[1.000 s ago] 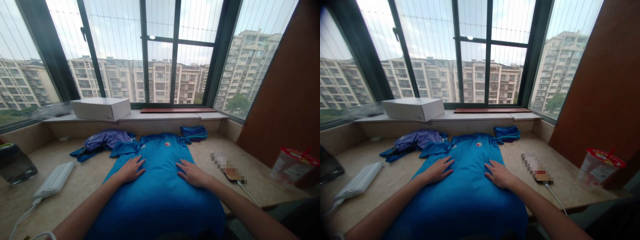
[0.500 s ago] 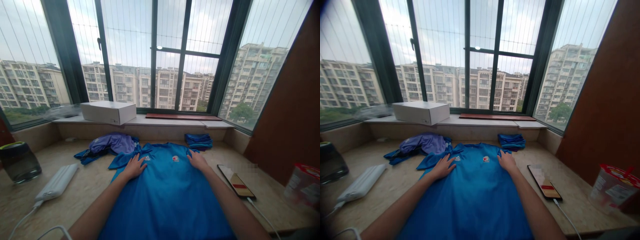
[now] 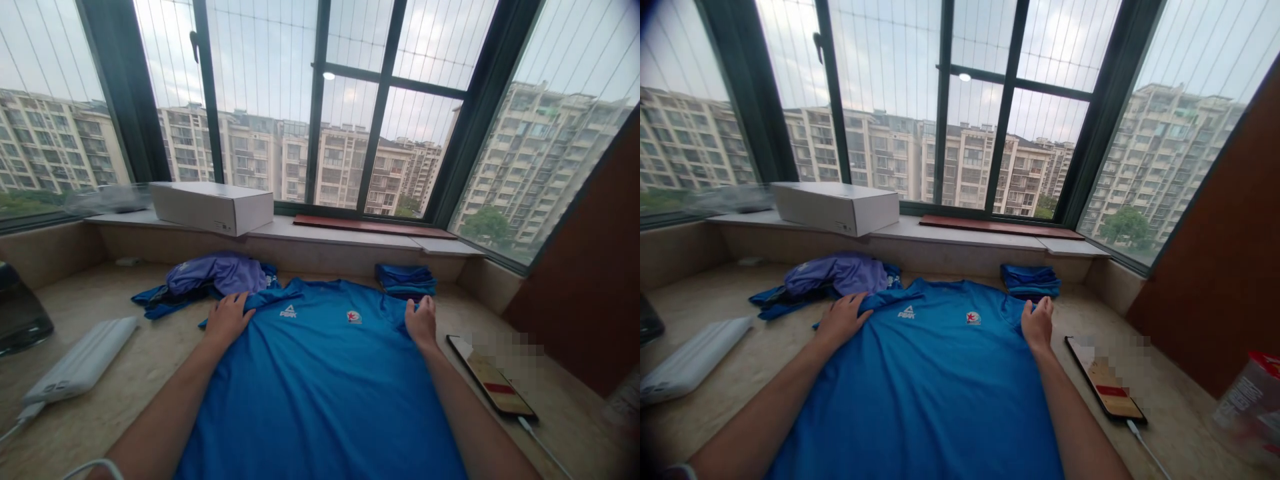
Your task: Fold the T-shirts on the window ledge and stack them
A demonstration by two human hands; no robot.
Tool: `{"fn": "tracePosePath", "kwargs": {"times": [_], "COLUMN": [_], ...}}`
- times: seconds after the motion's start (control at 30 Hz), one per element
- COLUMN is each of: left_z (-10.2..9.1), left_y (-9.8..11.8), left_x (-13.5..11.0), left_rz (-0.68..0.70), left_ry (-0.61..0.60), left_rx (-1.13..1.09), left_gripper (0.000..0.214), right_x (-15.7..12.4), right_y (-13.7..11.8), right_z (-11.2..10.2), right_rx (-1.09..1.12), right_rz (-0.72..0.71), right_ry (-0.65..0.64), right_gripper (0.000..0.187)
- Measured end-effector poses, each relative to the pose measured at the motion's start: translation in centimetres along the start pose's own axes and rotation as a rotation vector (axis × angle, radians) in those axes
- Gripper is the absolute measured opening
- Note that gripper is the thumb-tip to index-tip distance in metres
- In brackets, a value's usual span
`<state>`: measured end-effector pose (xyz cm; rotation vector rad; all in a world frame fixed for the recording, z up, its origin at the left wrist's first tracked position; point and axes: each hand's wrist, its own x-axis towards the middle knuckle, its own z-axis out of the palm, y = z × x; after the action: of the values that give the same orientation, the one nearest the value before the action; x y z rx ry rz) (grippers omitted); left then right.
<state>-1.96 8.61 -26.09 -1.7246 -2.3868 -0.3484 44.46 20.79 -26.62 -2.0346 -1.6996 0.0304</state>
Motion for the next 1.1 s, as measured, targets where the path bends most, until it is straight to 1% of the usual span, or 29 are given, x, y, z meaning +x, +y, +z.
{"fn": "tracePosePath", "kwargs": {"times": [0.03, 0.07, 0.13, 0.17, 0.2, 0.27, 0.33, 0.43, 0.53, 0.6, 0.63, 0.67, 0.73, 0.77, 0.8, 0.83, 0.87, 0.93, 1.0, 1.07, 1.1], "left_z": [-0.2, -0.4, -0.8, -1.0, -1.2, -1.5, -1.7, -2.1, -2.8, -3.4, -3.7, -4.0, -4.4, -4.4, -4.3, -3.9, -3.5, -2.3, -1.1, -0.3, 0.0], "left_y": [-0.5, -1.0, -1.9, -2.2, -2.4, -2.7, -2.6, -2.1, -1.1, -0.3, 0.2, 0.7, 1.6, 2.1, 2.6, 3.1, 3.5, 4.4, 5.0, 5.5, 5.7], "left_x": [0.1, 0.2, 0.1, 0.0, -0.1, -0.5, -0.8, -1.0, -1.1, -1.2, -1.3, -1.5, -1.9, -2.0, -2.2, -2.3, -2.5, -2.7, -3.1, -3.4, -3.6], "left_rz": [-0.017, -0.04, -0.088, -0.106, -0.121, -0.152, -0.197, -0.265, -0.275, -0.239, -0.199, -0.135, 0.05, 0.148, 0.225, 0.267, 0.284, 0.336, 0.441, 0.545, 0.57], "left_ry": [-0.002, -0.002, 0.005, 0.014, 0.023, 0.037, 0.065, 0.128, 0.134, 0.091, 0.054, -0.007, -0.193, -0.28, -0.337, -0.354, -0.321, -0.207, -0.147, -0.126, -0.125], "left_rx": [-0.033, -0.073, -0.152, -0.183, -0.206, -0.235, -0.276, -0.378, -0.569, -0.71, -0.79, -0.894, -1.124, -1.196, -1.221, -1.202, -1.131, -0.92, -0.689, -0.482, -0.421], "left_gripper": [0.054, 0.053, 0.052, 0.051, 0.05, 0.045, 0.04, 0.041, 0.052, 0.064, 0.07, 0.074, 0.08, 0.082, 0.083, 0.081, 0.075, 0.055, 0.037, 0.035, 0.037], "right_x": [-0.1, -0.4, -0.9, -1.2, -1.4, -1.5, -1.2, -0.6, -0.5, -0.6, -0.6, -0.7, -0.8, -0.8, -0.8, -0.8, -0.7, -0.7, -0.6, -0.6, -0.6], "right_y": [-0.3, -0.7, -1.4, -1.5, -1.5, -0.8, 0.4, 2.0, 2.7, 2.7, 2.6, 2.6, 2.5, 2.5, 2.4, 2.4, 2.4, 2.3, 2.3, 2.1, 2.0], "right_z": [-0.2, -0.3, 0.0, 0.2, 0.6, 1.2, 1.7, 2.1, 2.1, 2.0, 2.0, 2.0, 2.0, 2.0, 1.9, 1.8, 1.7, 1.5, 1.2, 1.0, 0.8], "right_rx": [0.042, 0.086, 0.117, 0.079, 0.005, -0.161, -0.268, -0.307, -0.309, -0.312, -0.314, -0.318, -0.336, -0.347, -0.357, -0.362, -0.363, -0.351, -0.333, -0.314, -0.301], "right_rz": [-0.062, -0.159, -0.361, -0.417, -0.423, -0.333, -0.216, -0.104, -0.074, -0.081, -0.087, -0.094, -0.111, -0.117, -0.123, -0.13, -0.136, -0.146, -0.16, -0.167, -0.169], "right_ry": [0.034, 0.05, 0.028, -0.005, -0.045, -0.108, -0.157, -0.19, -0.173, -0.171, -0.178, -0.187, -0.2, -0.197, -0.192, -0.186, -0.182, -0.186, -0.202, -0.206, -0.201], "right_gripper": [0.068, 0.066, 0.059, 0.054, 0.05, 0.048, 0.05, 0.053, 0.053, 0.05, 0.048, 0.046, 0.045, 0.045, 0.044, 0.043, 0.041, 0.037, 0.034, 0.031, 0.031]}}
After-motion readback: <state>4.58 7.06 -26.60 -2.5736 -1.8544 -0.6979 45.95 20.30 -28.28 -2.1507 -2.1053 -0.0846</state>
